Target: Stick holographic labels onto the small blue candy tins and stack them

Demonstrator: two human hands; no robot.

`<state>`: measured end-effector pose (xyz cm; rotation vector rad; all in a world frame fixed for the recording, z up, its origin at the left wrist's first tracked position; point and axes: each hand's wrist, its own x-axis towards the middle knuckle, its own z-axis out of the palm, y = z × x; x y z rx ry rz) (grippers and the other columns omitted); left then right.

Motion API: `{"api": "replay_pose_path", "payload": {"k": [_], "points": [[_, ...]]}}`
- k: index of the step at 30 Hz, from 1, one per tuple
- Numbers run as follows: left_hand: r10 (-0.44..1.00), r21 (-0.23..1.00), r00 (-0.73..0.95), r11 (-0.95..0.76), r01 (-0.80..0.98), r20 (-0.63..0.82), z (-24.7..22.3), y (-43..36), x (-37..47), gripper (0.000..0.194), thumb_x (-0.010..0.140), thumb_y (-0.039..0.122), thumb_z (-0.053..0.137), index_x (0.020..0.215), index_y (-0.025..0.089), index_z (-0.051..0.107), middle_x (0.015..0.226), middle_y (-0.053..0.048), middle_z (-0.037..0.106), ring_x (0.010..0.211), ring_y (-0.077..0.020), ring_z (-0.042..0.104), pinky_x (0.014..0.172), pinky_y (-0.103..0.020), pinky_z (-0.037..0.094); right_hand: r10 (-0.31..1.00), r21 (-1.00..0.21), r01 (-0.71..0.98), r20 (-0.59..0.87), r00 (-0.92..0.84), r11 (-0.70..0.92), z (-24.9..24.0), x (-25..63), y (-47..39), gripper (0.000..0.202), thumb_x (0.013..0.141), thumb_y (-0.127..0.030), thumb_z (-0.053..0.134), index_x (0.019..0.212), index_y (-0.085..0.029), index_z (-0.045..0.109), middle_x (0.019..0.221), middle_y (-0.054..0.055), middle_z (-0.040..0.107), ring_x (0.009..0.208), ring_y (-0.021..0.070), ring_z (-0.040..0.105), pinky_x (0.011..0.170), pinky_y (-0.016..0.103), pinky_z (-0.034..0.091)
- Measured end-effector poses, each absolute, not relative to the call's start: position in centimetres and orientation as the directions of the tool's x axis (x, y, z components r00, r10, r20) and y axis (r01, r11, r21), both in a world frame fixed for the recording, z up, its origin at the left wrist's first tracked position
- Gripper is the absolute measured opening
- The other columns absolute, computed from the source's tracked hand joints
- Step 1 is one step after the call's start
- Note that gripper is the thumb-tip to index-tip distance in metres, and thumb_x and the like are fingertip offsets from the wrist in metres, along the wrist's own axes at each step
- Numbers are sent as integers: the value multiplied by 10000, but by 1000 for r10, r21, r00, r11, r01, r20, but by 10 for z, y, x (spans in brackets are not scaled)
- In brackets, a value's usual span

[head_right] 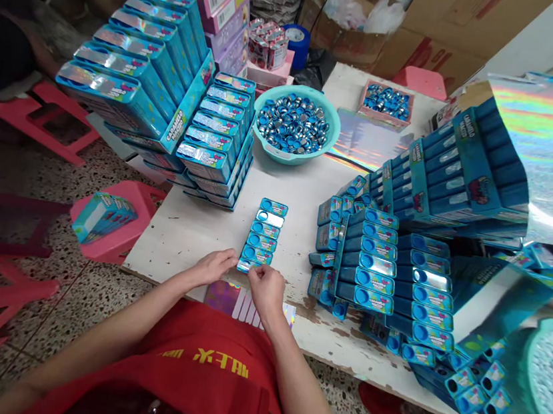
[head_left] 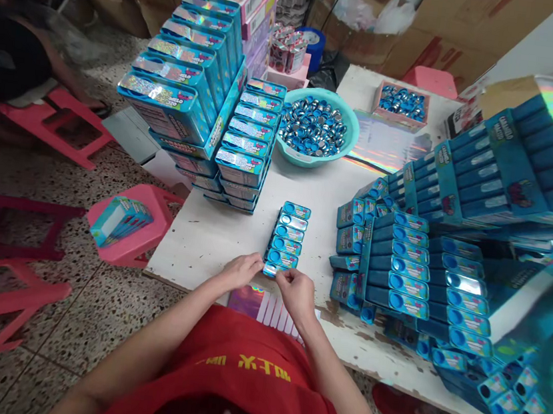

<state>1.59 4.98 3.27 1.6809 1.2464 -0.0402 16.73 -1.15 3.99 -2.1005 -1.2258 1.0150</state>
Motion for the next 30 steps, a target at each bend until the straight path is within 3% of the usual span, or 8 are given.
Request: {"api": "replay_pose_path", "payload": {"k": [2, 7, 11, 14, 17, 21, 25, 30], "points": [[704, 663, 421, 94, 743, -572, 27, 47, 17, 251, 847, 338, 331, 725, 198, 500, 604, 15, 517, 611, -147, 523, 577, -236, 366, 880, -689, 551, -329, 342, -472, 38, 170, -11, 281, 706, -416, 555, 512, -215, 537, 478, -9, 548, 476, 147, 485, 506, 248, 295], [739, 386, 163, 140, 912, -654, 15, 39, 6, 251, 769, 239, 452, 986, 175, 563, 876, -81, 642, 824, -226, 604, 709, -319, 441, 866, -690, 550, -236, 442, -469, 37, 187, -17, 307, 669, -496, 621, 619, -214, 512, 580, -6, 559, 546, 157, 507, 533, 253, 323], [837, 633, 362, -24, 774, -411, 9, 21, 7, 519, 777, 96, 334, 1283, 155, 430, 1252, -107, 534, 1138, -193, 496, 964, -326, 383, 805, -766, 394, -259, 534, -508, 29, 184, -23, 479, 594, -573, 682, 833, -192, 517, 698, -10, 564, 568, 150, 513, 544, 258, 361], [806, 658, 454, -110, 745, -380, 5, 3, 18, 692, 714, 35, 361, 1393, 151, 297, 1417, -97, 378, 1266, -209, 359, 1051, -355, 305, 764, -801, 238, -367, 531, -550, 16, 173, -22, 493, 575, -577, 703, 801, -204, 472, 594, -55, 510, 501, 139, 491, 492, 250, 355], [775, 532, 455, -184, 827, -439, 5, -4, 19, 709, 701, 0, 374, 1393, 144, 316, 1457, -105, 314, 1261, -258, 332, 1023, -399, 314, 763, -826, 142, -420, 491, -546, 9, 168, -22, 445, 619, -572, 679, 735, -216, 440, 523, -87, 438, 447, 126, 475, 457, 243, 359], [779, 423, 418, -219, 879, -468, 9, 3, 0, 406, 856, 137, 335, 1185, 176, 570, 1243, -111, 544, 1108, -264, 450, 923, -401, 362, 744, -876, -43, -433, 509, -481, 13, 172, -43, 428, 697, -595, 595, 832, -204, 483, 609, -63, 488, 457, 119, 494, 466, 256, 420], [678, 478, 480, -210, 853, -557, 3, 4, -14, 293, 872, 359, 424, 937, 222, 675, 984, -68, 660, 984, -256, 521, 877, -403, 350, 863, -856, 225, -383, 328, -466, 8, 167, -73, 303, 815, -485, 507, 776, -190, 566, 590, -30, 506, 521, 132, 500, 530, 260, 452], [664, 533, 460, -108, 839, -590, -13, 1, -11, 284, 856, 327, 437, 795, 205, 685, 905, -60, 689, 907, -212, 574, 847, -327, 352, 958, -722, 672, -280, -65, -165, -19, 151, -81, 383, 811, -249, 519, 1190, -216, 564, 894, 63, 557, 802, 197, 584, 757, 326, 505]]}}
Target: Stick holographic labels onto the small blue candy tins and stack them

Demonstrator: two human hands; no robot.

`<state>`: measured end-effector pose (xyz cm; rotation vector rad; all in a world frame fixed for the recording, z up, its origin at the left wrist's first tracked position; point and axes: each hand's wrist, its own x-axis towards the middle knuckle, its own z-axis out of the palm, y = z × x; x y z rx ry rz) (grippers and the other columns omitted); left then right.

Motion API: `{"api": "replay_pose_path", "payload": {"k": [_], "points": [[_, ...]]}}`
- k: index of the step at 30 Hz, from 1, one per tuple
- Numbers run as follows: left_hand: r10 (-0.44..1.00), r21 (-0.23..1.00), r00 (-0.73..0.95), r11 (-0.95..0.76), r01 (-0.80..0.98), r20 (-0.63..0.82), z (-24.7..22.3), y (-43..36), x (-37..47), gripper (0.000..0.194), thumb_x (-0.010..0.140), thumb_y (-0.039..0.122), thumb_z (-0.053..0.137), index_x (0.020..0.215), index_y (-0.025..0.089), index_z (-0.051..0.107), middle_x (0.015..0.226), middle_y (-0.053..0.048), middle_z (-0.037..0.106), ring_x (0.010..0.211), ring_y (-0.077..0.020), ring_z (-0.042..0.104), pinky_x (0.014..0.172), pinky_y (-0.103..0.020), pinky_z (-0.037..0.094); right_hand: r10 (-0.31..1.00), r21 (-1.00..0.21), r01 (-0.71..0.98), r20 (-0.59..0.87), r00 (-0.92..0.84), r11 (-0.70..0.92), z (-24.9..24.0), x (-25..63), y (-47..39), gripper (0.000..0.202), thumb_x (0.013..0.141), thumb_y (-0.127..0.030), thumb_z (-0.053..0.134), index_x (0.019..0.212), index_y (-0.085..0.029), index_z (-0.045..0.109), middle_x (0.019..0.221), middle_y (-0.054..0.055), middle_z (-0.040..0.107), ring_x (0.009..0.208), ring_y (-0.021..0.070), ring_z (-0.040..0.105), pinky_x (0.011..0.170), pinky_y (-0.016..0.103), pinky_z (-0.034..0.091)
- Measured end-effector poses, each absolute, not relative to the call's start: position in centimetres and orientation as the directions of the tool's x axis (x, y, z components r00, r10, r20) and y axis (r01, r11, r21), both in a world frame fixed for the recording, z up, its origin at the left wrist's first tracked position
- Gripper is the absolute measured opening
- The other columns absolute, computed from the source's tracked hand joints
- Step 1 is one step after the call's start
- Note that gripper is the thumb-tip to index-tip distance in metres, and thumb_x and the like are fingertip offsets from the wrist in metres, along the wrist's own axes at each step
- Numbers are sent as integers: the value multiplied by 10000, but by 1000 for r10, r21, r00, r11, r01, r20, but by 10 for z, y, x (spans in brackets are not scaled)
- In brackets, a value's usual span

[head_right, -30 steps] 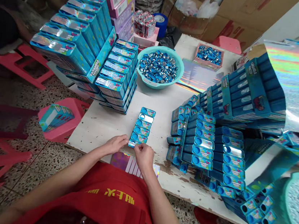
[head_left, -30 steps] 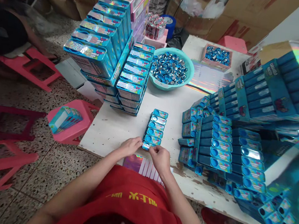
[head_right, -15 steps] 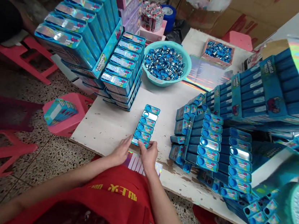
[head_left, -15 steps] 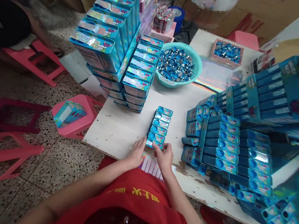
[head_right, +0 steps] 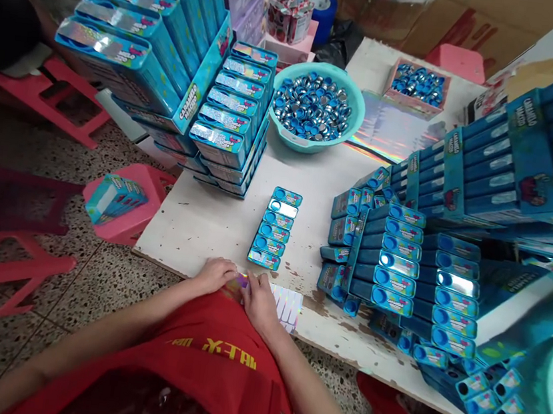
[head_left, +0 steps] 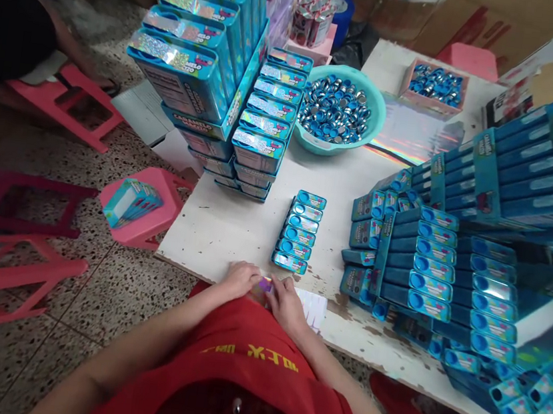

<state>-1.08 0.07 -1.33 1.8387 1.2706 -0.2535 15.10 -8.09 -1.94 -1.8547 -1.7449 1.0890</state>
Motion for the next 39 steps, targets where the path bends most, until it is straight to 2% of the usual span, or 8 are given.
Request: {"api": "replay_pose_path", "payload": {"k": [10, 17, 22, 25, 29, 32, 35, 39], "points": [[664, 451, 374, -61, 891, -648, -18, 8, 0, 311, 830, 271, 395, 848, 203, 698, 925, -65, 704, 881, -201, 614, 734, -273, 383, 940, -591, 806, -250, -230, 41, -22, 153, -82, 441, 860, -217, 455, 1301, -200, 462, 1153, 132, 518, 1032, 236, 538, 876, 367, 489], [671, 433, 348, -45, 900, -654, -27, 16, 9, 295, 821, 288, 411, 841, 225, 699, 924, -54, 702, 894, -207, 613, 738, -279, 379, 978, -625, 779, -189, -94, -45, -7, 153, -77, 208, 874, -257, 456, 894, -222, 660, 954, 81, 599, 889, 207, 573, 751, 314, 471], [712, 430, 339, -57, 901, -615, -20, 12, 6, 264, 828, 273, 436, 886, 212, 687, 966, -75, 672, 949, -223, 580, 828, -318, 369, 981, -841, 516, -196, -12, -162, 29, 154, -72, 164, 830, -327, 549, 737, -234, 647, 725, 22, 611, 686, 163, 562, 662, 286, 443], [840, 555, 289, 18, 831, -459, 1, 6, -4, 248, 847, 293, 442, 919, 208, 664, 1002, -74, 639, 1010, -215, 532, 892, -324, 356, 940, -912, 237, -309, 146, -336, 56, 155, -64, 175, 790, -382, 598, 743, -215, 624, 683, 5, 626, 618, 145, 553, 616, 275, 438], [832, 898, 406, 223, 380, -378, 34, -3, -8, 332, 855, 418, 432, 1023, 187, 602, 988, -46, 624, 877, -160, 564, 771, -263, 431, 894, -910, -22, -410, 182, -413, 74, 157, -51, 222, 720, -412, 663, 722, -197, 609, 669, 3, 639, 631, 146, 566, 618, 275, 440], [734, 885, 496, 399, 239, -464, 44, -2, 2, 332, 786, 441, 522, 930, 152, 600, 746, -4, 612, 645, -118, 543, 595, -220, 415, 884, -916, -27, -394, 252, -401, 69, 159, -41, 239, 703, -420, 674, 728, -188, 622, 658, -2, 618, 607, 135, 535, 598, 270, 431], [743, 858, 435, 391, 334, -508, 43, 14, 15, 306, 806, 424, 466, 778, 153, 607, 533, 33, 517, 514, -100, 475, 533, -208, 371, 867, -923, 109, -299, 400, -368, 56, 161, -30, 264, 696, -444, 668, 724, -182, 653, 710, 16, 602, 652, 146, 526, 621, 283, 426], [793, 752, 394, 118, 648, -465, 50, 49, 22, 310, 799, 392, 449, 675, 178, 636, 568, 2, 571, 576, -120, 502, 538, -212, 322, 830, -899, 266, -163, 534, -347, 38, 163, -14, 325, 687, -508, 642, 716, -188, 693, 801, 38, 537, 789, 185, 512, 697, 318, 422]]}}
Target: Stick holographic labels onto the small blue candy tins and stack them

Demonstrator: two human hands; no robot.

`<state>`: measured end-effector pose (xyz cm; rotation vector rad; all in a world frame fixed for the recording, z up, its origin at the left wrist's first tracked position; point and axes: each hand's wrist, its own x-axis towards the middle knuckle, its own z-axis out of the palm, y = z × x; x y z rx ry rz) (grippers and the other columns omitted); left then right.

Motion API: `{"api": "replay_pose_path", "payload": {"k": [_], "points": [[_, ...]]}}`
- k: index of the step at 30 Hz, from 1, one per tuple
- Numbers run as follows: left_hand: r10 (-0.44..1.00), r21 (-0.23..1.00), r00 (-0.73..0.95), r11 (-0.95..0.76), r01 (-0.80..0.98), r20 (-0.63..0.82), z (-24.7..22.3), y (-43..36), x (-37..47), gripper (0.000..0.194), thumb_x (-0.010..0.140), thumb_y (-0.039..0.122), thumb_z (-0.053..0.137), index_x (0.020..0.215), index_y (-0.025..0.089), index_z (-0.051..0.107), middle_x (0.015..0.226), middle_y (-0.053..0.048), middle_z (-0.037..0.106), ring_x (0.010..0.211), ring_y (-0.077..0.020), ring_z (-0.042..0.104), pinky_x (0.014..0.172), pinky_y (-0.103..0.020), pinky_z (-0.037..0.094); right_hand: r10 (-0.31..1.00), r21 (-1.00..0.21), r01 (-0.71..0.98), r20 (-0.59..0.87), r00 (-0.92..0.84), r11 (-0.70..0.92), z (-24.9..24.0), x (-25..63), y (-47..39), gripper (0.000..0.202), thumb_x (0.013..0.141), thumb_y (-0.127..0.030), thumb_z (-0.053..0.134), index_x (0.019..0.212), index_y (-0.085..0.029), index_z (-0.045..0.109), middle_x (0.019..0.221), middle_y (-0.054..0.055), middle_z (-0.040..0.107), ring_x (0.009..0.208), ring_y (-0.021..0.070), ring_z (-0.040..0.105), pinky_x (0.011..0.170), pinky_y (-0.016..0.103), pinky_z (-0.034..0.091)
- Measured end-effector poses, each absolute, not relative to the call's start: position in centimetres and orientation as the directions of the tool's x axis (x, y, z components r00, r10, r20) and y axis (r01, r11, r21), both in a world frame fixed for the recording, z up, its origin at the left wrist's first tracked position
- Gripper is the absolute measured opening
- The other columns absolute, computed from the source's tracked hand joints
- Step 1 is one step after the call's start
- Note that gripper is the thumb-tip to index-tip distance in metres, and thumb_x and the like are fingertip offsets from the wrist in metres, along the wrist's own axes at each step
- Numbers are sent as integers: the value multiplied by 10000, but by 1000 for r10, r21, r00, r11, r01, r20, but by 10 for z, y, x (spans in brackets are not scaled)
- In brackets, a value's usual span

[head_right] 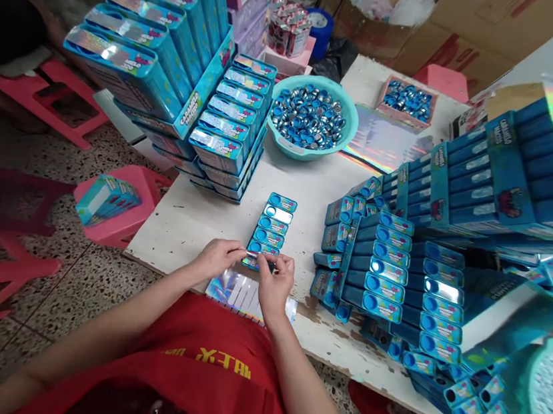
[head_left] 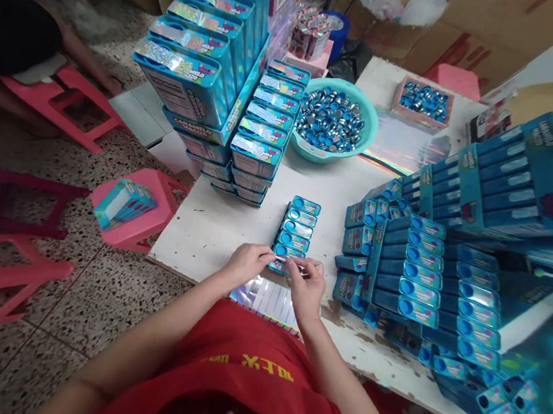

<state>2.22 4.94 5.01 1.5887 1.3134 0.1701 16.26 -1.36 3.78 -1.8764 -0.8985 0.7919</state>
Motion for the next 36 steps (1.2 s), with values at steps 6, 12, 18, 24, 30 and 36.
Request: {"api": "replay_pose_path", "payload": {"k": [6, 12, 18, 24, 30, 36], "points": [[663, 659, 466, 56, 750, -586, 57, 80, 17, 318, 730, 404, 470, 610, 162, 639, 509, 8, 562, 530, -120, 497, 510, -218, 308, 850, -911, 297, -99, 517, -287, 35, 161, -9, 300, 715, -487, 630, 715, -193, 696, 804, 28, 521, 882, 205, 497, 839, 368, 380], [594, 774, 522, 314, 550, -612, 49, 81, 16, 265, 714, 368, 496, 840, 155, 590, 432, 70, 470, 411, -86, 424, 456, -200, 324, 833, -874, 386, -37, 553, -295, 30, 162, -8, 277, 717, -465, 633, 683, -196, 689, 834, 40, 517, 894, 214, 485, 849, 372, 354], [669, 800, 496, 259, 541, -553, 45, 88, 25, 121, 727, 278, 485, 797, 180, 498, 444, 86, 436, 440, -81, 402, 450, -185, 287, 789, -864, 380, -32, 614, -331, 15, 161, -1, 260, 715, -434, 624, 682, -182, 680, 914, 56, 467, 961, 221, 467, 891, 377, 352], [685, 816, 470, 348, 461, -557, 13, 81, 32, 130, 816, 278, 413, 909, 190, 433, 497, 88, 413, 445, -86, 393, 472, -190, 337, 679, -906, 182, -140, 721, -381, -2, 159, 3, 282, 612, -403, 680, 725, -182, 545, 894, 32, 449, 863, 180, 492, 757, 314, 438], [804, 599, 299, 87, 796, -514, 5, 61, 35, 275, 823, 181, 384, 1072, 183, 502, 895, -63, 627, 837, -199, 581, 751, -309, 444, 669, -923, 52, -236, 705, -381, -2, 159, 2, 379, 624, -421, 658, 857, -197, 461, 852, 6, 511, 780, 153, 518, 683, 276, 439], [848, 630, 433, -161, 760, -305, 2, 27, 38, 735, 697, 18, 373, 1407, 176, 268, 1423, -84, 355, 1222, -231, 379, 1017, -362, 321, 652, -864, 173, -211, 729, -474, -2, 163, 8, 403, 597, -458, 674, 814, -195, 459, 807, 2, 502, 708, 146, 484, 669, 283, 419]]}}
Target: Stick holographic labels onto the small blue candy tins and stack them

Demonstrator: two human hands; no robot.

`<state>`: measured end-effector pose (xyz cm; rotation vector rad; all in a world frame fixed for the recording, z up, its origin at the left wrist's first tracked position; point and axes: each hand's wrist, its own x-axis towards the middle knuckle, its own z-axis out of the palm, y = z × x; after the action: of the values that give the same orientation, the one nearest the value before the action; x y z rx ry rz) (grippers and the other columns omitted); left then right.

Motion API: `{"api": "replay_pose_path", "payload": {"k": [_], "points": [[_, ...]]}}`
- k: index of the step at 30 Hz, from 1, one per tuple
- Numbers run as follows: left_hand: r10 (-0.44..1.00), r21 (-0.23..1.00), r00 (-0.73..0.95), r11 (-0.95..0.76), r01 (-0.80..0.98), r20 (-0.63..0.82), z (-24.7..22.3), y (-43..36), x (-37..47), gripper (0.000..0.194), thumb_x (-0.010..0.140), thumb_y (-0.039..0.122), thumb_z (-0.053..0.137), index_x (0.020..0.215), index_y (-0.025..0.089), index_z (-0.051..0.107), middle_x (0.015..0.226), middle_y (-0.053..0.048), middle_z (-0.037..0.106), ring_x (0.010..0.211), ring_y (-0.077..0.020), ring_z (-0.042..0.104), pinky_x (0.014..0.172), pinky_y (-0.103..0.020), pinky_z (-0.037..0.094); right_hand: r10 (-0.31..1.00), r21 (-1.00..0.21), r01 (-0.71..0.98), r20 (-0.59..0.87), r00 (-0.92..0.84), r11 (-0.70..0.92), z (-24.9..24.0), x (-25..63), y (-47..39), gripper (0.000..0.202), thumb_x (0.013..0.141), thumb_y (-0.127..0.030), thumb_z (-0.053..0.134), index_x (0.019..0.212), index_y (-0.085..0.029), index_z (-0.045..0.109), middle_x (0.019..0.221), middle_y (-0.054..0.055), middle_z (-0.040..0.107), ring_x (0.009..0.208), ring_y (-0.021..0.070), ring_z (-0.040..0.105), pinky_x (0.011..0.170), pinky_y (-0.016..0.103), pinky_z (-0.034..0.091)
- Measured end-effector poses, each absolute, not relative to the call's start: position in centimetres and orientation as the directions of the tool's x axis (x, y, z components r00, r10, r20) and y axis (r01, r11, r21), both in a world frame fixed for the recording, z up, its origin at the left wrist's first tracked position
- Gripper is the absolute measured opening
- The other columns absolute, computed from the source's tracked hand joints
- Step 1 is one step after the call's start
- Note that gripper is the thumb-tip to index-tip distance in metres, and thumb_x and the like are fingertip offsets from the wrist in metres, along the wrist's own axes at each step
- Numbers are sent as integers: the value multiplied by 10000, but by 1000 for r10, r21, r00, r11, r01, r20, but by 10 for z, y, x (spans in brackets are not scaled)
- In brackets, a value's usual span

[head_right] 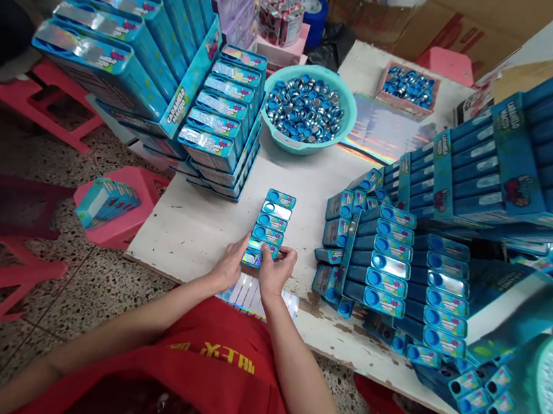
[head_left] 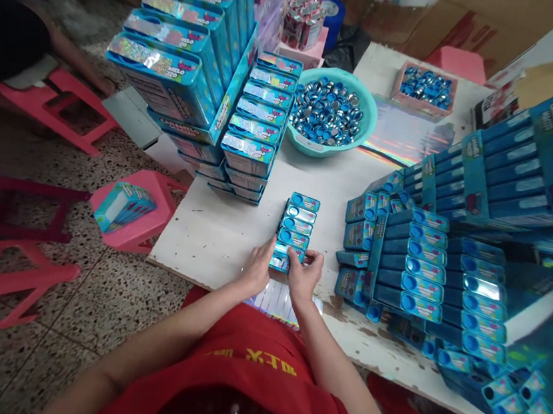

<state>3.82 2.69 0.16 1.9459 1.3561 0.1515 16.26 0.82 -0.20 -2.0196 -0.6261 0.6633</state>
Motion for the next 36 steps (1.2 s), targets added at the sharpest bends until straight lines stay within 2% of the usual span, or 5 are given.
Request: {"api": "replay_pose_path", "payload": {"k": [7, 11, 14, 23, 36], "points": [[756, 453, 444, -219, 864, -481, 1, 33, -7, 331, 857, 260, 411, 1122, 231, 607, 1178, -77, 551, 1068, -250, 461, 907, -369, 384, 654, -882, 95, -267, 708, -462, 6, 169, -31, 304, 777, -473, 506, 905, -198, 478, 776, -4, 527, 704, 152, 514, 646, 278, 423], [667, 497, 470, -169, 851, -578, -13, 22, -21, 231, 800, 283, 518, 945, 193, 674, 951, -72, 608, 948, -210, 541, 866, -323, 408, 904, -877, 265, -330, 272, -400, 6, 156, -66, 210, 802, -398, 519, 766, -194, 552, 653, -22, 508, 597, 133, 482, 573, 257, 421], [687, 574, 438, -37, 818, -580, -22, 16, -20, 205, 791, 217, 483, 829, 179, 681, 856, -43, 615, 839, -158, 566, 781, -251, 424, 965, -857, 463, -262, -11, -227, -4, 144, -71, 226, 777, -282, 555, 977, -200, 620, 819, 31, 557, 748, 171, 545, 698, 305, 483], [693, 540, 310, 136, 831, -651, -24, 17, -12, 221, 795, 235, 467, 849, 169, 671, 853, -44, 688, 810, -164, 597, 681, -231, 405, 953, -662, 746, -174, -247, 72, -26, 137, -70, 516, 771, -174, 532, 1284, -199, 478, 1069, 129, 535, 1002, 268, 511, 879, 438, 473], [717, 531, 256, 184, 827, -648, -25, 19, -8, 207, 788, 202, 474, 852, 179, 669, 837, -44, 680, 822, -166, 602, 719, -232, 428, 981, -801, 598, -138, -135, -30, 10, 138, -60, 139, 816, -245, 528, 731, -233, 638, 717, 11, 618, 711, 168, 568, 684, 292, 448]]}}
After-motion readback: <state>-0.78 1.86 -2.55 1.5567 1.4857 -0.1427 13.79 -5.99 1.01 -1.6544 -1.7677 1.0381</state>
